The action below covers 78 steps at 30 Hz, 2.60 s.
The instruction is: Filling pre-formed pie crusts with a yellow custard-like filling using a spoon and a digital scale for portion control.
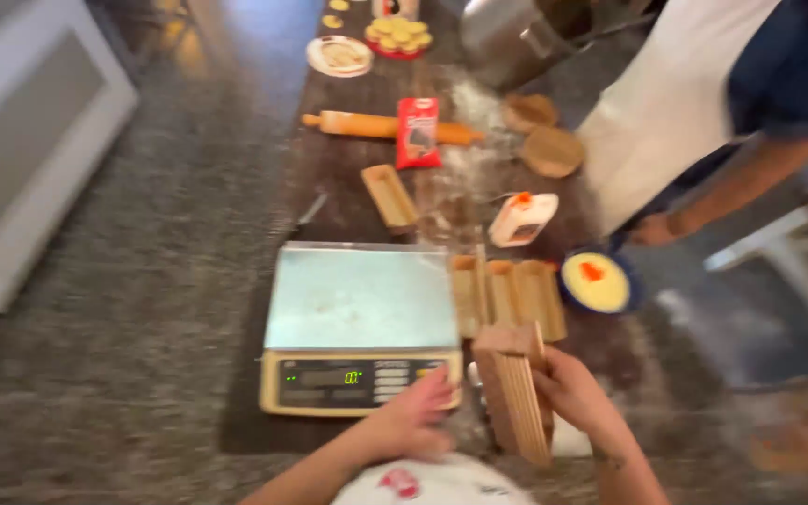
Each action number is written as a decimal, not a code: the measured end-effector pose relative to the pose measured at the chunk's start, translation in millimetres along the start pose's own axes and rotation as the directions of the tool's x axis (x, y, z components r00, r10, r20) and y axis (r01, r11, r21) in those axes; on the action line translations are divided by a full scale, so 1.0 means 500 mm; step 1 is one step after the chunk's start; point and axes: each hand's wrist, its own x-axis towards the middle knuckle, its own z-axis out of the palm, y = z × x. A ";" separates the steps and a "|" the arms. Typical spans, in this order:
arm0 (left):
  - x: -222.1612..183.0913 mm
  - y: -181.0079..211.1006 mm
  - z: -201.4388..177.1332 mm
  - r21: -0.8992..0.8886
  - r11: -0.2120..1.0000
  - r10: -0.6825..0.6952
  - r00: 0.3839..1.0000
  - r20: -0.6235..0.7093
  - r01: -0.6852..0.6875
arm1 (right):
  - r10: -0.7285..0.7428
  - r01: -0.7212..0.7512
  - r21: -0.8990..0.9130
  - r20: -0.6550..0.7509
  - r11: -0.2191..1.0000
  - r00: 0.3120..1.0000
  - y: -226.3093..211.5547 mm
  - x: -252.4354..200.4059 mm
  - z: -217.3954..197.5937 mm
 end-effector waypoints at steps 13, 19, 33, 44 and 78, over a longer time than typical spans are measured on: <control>0.022 0.116 0.068 0.116 0.992 0.038 0.728 -0.684 0.057 | 0.012 0.045 0.140 -0.383 0.989 0.924 -0.168 -0.062 0.140; -0.025 0.032 0.020 -0.003 0.978 0.164 0.773 -0.613 -0.209 | -0.229 0.374 0.514 -0.324 0.772 0.918 -0.115 -0.065 0.125; -0.110 0.093 0.003 -0.158 0.958 0.003 0.554 -0.832 -0.241 | 0.368 -0.515 -0.214 -0.484 0.830 0.794 0.512 0.065 -0.090; -0.060 0.102 0.010 -0.090 0.989 0.007 0.638 -0.770 -0.119 | -0.145 -0.112 -0.399 -0.561 0.910 0.815 0.292 0.056 -0.027; -0.024 0.086 0.042 -0.030 0.997 0.036 0.763 -0.646 -0.072 | -0.041 0.108 0.368 -0.184 0.923 0.982 -0.080 -0.014 0.184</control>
